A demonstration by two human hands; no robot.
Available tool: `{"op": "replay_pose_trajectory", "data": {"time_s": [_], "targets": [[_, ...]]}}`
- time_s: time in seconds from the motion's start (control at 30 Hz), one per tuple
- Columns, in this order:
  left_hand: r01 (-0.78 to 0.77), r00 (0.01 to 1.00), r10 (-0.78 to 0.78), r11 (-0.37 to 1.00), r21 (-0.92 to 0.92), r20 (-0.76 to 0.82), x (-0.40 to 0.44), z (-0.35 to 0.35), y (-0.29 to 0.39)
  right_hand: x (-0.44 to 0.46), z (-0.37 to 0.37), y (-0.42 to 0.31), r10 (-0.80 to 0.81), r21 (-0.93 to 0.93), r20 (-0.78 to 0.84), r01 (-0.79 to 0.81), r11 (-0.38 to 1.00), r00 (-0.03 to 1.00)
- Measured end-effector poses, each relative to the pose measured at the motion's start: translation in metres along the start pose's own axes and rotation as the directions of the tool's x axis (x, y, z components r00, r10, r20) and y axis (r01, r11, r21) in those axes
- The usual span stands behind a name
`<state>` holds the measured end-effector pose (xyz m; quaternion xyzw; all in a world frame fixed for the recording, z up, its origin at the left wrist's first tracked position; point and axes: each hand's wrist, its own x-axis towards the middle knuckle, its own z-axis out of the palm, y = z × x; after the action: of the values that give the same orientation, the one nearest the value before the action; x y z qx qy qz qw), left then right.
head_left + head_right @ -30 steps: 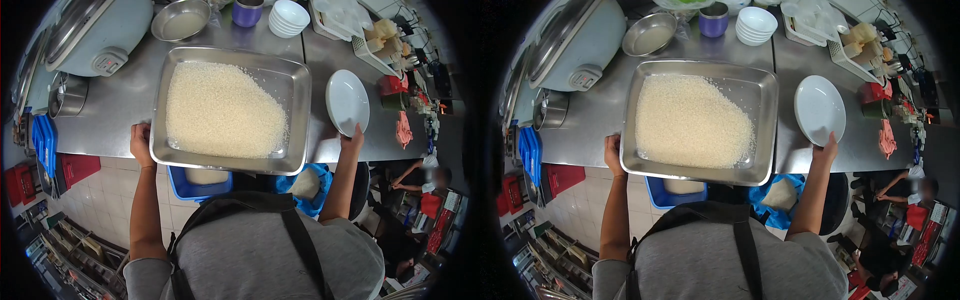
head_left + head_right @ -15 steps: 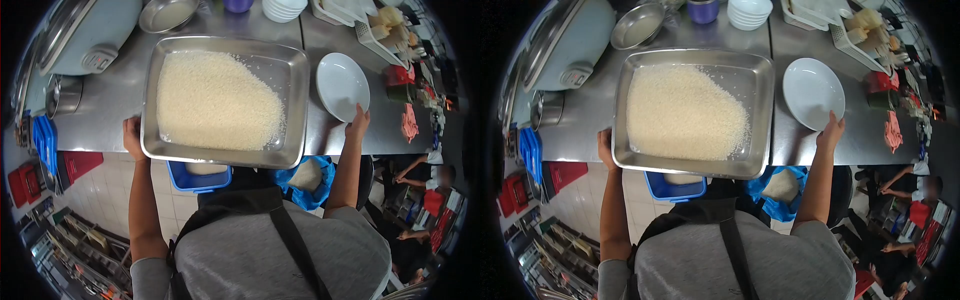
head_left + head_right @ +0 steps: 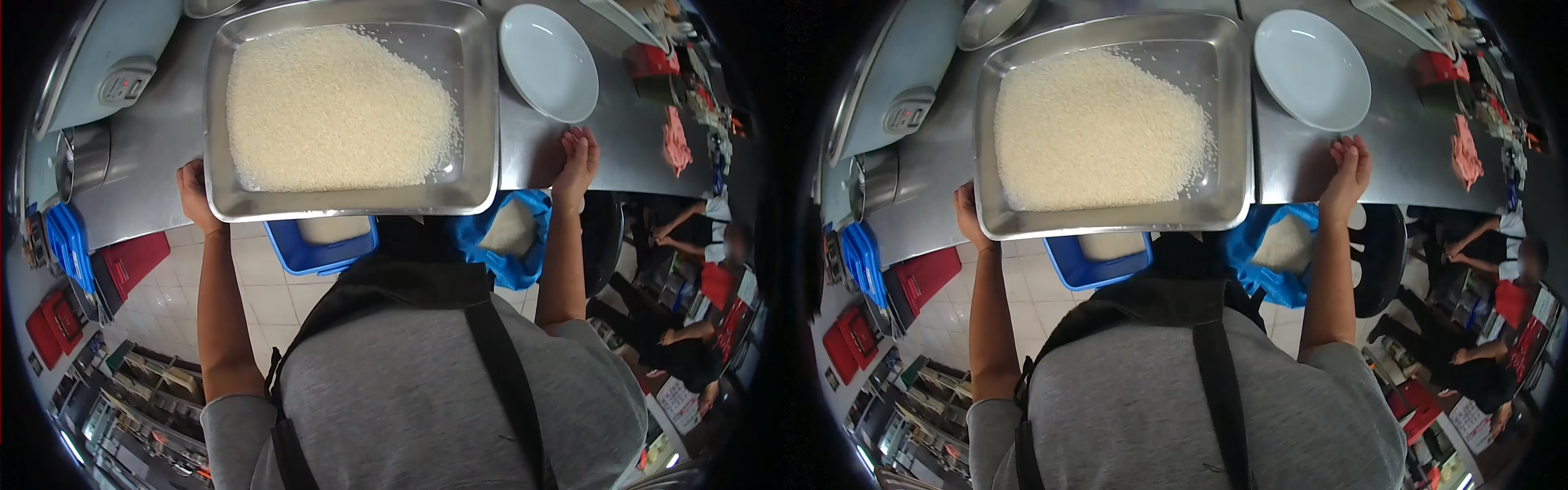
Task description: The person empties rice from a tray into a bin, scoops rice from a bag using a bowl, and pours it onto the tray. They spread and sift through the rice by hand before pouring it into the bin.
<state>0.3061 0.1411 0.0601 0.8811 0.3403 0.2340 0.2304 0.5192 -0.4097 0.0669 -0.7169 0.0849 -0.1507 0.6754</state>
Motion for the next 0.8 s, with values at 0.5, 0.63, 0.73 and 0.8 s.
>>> {"op": "replay_pose_trajectory", "data": {"time_s": [0.5, 0.63, 0.73, 0.8], "targets": [[-0.014, 1.000, 0.014, 1.000, -0.021, -0.005, 0.002, 0.002, -0.007, -0.030, 0.024, -0.002, -0.145, -0.375, 0.123, 0.182, 0.909, 0.982], [-0.039, 0.999, 0.039, 0.999, 0.020, -0.025, -0.002, 0.000, 0.000, -0.048, 0.037, -0.007, -0.182, -0.562, 0.233, 0.285, 0.776, 0.955], [-0.033, 0.999, 0.033, 0.999, 0.008, -0.013, -0.002, -0.003, 0.005, -0.052, 0.039, -0.006, -0.185, -0.634, 0.269, 0.318, 0.704, 0.945], [-0.033, 0.999, 0.033, 0.999, 0.003, -0.003, -0.003, -0.006, 0.007, -0.052, 0.042, -0.007, -0.200, -0.667, 0.267, 0.331, 0.668, 0.943]]}}
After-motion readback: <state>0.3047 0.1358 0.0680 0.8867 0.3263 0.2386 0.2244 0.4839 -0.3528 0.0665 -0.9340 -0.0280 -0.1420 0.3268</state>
